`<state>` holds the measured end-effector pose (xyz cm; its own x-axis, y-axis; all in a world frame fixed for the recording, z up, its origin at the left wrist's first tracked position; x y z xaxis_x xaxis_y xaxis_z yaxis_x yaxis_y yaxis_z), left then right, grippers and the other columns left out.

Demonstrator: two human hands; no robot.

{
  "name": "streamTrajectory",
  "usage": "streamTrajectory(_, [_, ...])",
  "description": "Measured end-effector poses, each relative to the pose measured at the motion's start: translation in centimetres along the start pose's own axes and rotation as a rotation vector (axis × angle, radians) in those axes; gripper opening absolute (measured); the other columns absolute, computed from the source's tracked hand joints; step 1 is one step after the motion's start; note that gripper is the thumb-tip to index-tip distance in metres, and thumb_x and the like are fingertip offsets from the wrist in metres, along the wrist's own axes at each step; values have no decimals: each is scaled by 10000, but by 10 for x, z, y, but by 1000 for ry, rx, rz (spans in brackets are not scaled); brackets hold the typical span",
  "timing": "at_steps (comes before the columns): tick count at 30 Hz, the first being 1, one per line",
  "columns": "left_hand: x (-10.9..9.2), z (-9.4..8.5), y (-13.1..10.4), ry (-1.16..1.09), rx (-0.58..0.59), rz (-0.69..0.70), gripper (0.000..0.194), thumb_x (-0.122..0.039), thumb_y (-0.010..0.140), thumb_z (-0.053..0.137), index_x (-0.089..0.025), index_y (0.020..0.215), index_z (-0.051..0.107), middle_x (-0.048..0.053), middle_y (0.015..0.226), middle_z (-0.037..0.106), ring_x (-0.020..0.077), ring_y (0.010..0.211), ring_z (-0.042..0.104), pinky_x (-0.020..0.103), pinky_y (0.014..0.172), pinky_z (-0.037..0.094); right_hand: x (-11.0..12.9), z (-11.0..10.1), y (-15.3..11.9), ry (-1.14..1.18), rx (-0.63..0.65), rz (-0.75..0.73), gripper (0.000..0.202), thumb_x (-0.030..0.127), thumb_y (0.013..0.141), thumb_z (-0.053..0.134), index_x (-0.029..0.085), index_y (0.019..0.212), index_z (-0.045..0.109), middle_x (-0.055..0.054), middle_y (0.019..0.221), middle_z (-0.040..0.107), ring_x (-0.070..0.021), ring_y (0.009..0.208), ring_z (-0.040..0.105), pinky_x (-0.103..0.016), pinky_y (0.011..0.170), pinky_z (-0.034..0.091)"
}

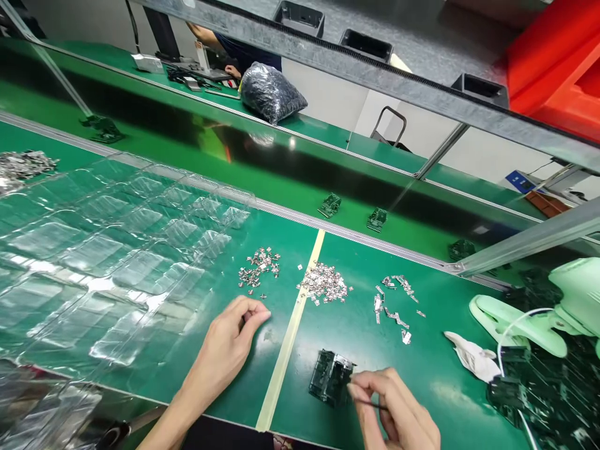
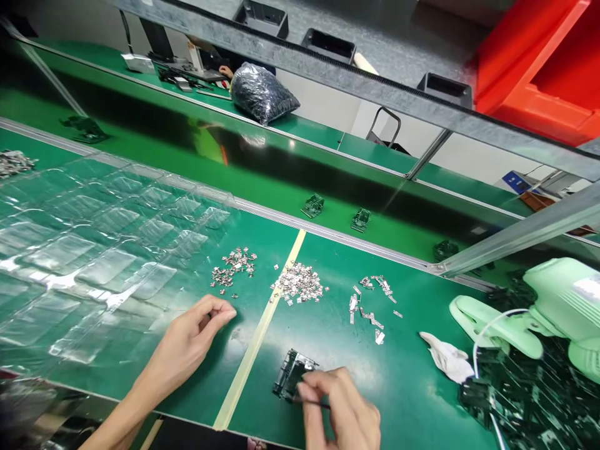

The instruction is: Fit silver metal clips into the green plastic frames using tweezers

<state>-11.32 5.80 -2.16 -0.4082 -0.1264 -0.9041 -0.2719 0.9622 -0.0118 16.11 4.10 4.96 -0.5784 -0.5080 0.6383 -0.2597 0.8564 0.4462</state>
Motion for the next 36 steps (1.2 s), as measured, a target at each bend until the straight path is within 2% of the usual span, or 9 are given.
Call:
streamTrajectory(4, [-19, 38, -43, -757, 406, -444, 385, -527, 926, 714, -167, 817, 636, -32, 762, 454, 86, 622, 354, 214, 571, 356, 21, 18, -1, 44, 35, -230, 145, 82, 954, 637, 200, 1015, 693, -20, 771, 709, -142, 610, 687, -248, 555, 514])
streamTrajectory(7, [-32, 64, -72, -1246, 517, -800, 374, -409, 750, 926, -134, 808, 679, -38, 775, 483, 35, 574, 308, 184, 513, 257, 25, 31, -5, -2, 28, -336, 170, 83, 960, 637, 181, 1076, 713, -33, 793, 718, -140, 605, 687, -252, 555, 518])
streamTrajectory(11, [-42, 82, -90, -1421, 550, -959, 368, -373, 709, 966, -120, 772, 706, -80, 612, 406, 13, 500, 259, 163, 488, 214, 21, 35, -13, -4, -4, -348, 229, 53, 969, 594, 164, 1127, 716, -59, 842, 734, -149, 642, 698, -265, 547, 500])
streamTrajectory(16, [-49, 91, -101, -1378, 557, -955, 441, -443, 710, 952, -128, 659, 648, -105, 497, 330, 5, 444, 213, 142, 454, 202, 19, 34, -24, -68, -9, -388, 143, 55, 939, 629, 136, 1039, 693, -68, 801, 730, -152, 583, 645, -293, 501, 447])
streamTrajectory(20, [-34, 89, -102, -1009, 415, -763, 401, -529, 817, 837, -167, 756, 677, -46, 573, 501, 64, 482, 439, 193, 518, 430, 13, 25, -26, -41, 22, -315, 129, 63, 949, 605, 178, 987, 648, -43, 793, 702, -139, 583, 617, -282, 520, 431])
streamTrajectory(23, [-27, 83, -91, -550, 187, -334, 324, -489, 919, 719, -211, 1085, 710, 62, 952, 709, 210, 885, 687, 311, 797, 580, 1, 18, -22, 29, 140, -125, 135, 89, 993, 562, 214, 1020, 605, -28, 865, 698, -140, 672, 657, -275, 606, 457])
streamTrajectory(26, [-33, 94, -85, -133, 80, 97, 496, -342, 966, 645, -278, 1447, 542, 118, 1398, 634, 308, 1295, 601, 458, 1049, 536, -12, 13, -20, 88, 257, 73, 137, 122, 1033, 506, 243, 1030, 571, -25, 985, 703, -151, 806, 688, -279, 694, 466])
streamTrajectory(28, [-36, 106, -83, 24, 55, 265, 552, -255, 992, 585, -301, 1525, 451, 123, 1460, 603, 314, 1360, 567, 509, 1077, 523, -18, 11, -18, 151, 280, 160, 136, 152, 1056, 479, 250, 1019, 566, -24, 1034, 700, -153, 865, 682, -275, 727, 465])
streamTrajectory(36, [-60, 102, -63, -22, 149, 367, 476, -148, 993, 495, -278, 1440, 599, 58, 1092, 691, 171, 960, 737, 249, 814, 622, -28, 11, -9, 357, 295, 429, 171, 272, 1055, 535, 230, 900, 592, -17, 1022, 643, -126, 735, 518, -257, 656, 409])
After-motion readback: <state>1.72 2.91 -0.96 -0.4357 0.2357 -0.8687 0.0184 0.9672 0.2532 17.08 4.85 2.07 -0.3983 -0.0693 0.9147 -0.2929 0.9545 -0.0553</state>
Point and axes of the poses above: each hand's wrist, its own y-axis towards the middle knuckle, its own z-axis out of the palm, x = y × z, the point moved 5 cm from there along y, towards the middle knuckle
